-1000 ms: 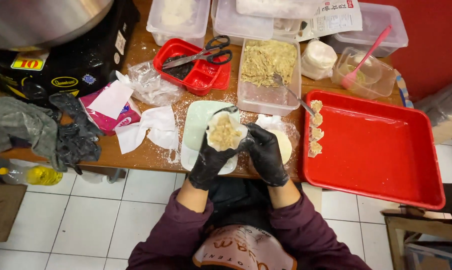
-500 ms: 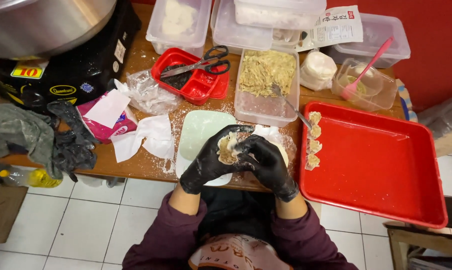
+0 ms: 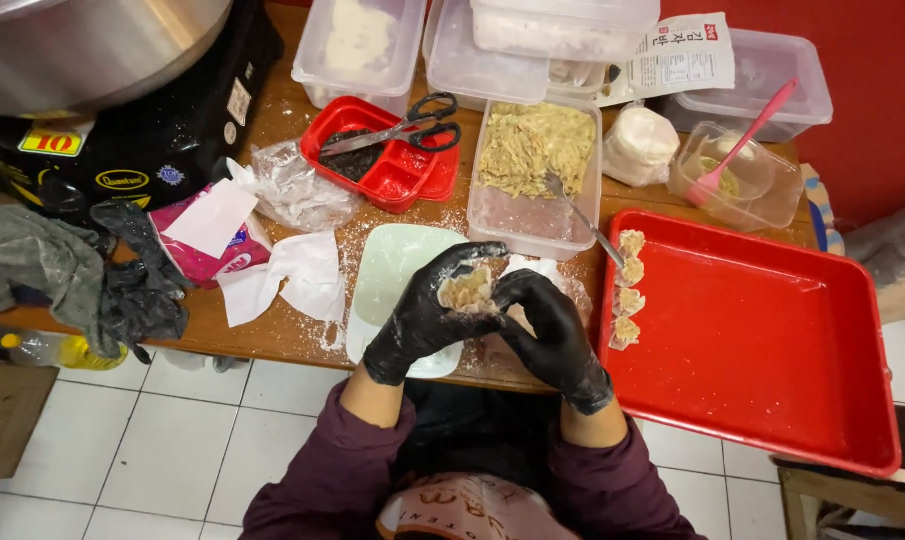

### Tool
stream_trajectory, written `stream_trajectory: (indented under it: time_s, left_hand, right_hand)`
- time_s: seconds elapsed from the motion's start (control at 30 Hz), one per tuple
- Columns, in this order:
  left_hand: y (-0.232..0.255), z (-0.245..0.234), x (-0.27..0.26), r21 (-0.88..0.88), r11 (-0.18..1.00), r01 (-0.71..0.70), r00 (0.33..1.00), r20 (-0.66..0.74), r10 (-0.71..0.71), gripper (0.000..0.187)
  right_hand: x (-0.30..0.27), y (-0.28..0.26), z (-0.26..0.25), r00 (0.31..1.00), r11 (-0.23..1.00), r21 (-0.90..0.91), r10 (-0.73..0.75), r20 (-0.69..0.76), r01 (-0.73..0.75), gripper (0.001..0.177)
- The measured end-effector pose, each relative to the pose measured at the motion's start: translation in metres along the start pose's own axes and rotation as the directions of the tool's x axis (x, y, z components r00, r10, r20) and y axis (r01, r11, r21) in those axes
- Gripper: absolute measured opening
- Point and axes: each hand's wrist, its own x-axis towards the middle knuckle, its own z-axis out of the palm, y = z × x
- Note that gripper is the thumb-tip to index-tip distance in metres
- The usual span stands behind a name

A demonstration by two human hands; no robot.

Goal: The person is preparing dumplings by placing filling on wrappers and folding them into shape.

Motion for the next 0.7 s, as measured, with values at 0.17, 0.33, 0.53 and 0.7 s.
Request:
stream_trajectory:
  time_s: [0.17, 0.33, 0.53, 0.7]
  left_hand:
    - [0.002, -0.007, 0.001, -0.028, 1.000, 0.014, 1.000, 0.019, -0.013, 0.106]
    - [0.003, -0.005, 0.006, -0.060, 0.998, 0.023, 0.998, 0.052, -0.020, 0.106]
    - [0.002, -0.006, 0.008, -0.107, 0.993, 0.053, 0.996, 0.084, -0.044, 0.104]
    - [-0.001, -0.004, 0.009, -0.149, 0.985, 0.085, 0.990, 0.122, -0.067, 0.103]
  right_hand:
    - [-0.001, -0.007, 0.005, 0.999, 0.998, 0.044, 0.050, -0.004, -0.050, 0.013]
    - [0.004, -0.012, 0.006, 1.000, 1.000, 0.019, 0.004, 0.016, -0.005, 0.009]
    - [0.004, -0.014, 0.006, 0.999, 0.994, -0.103, -0.017, 0.038, 0.021, 0.012]
    - [0.008, -0.022, 0.007, 0.996, 0.982, 0.167, 0.092, 0.017, -0.094, 0.021]
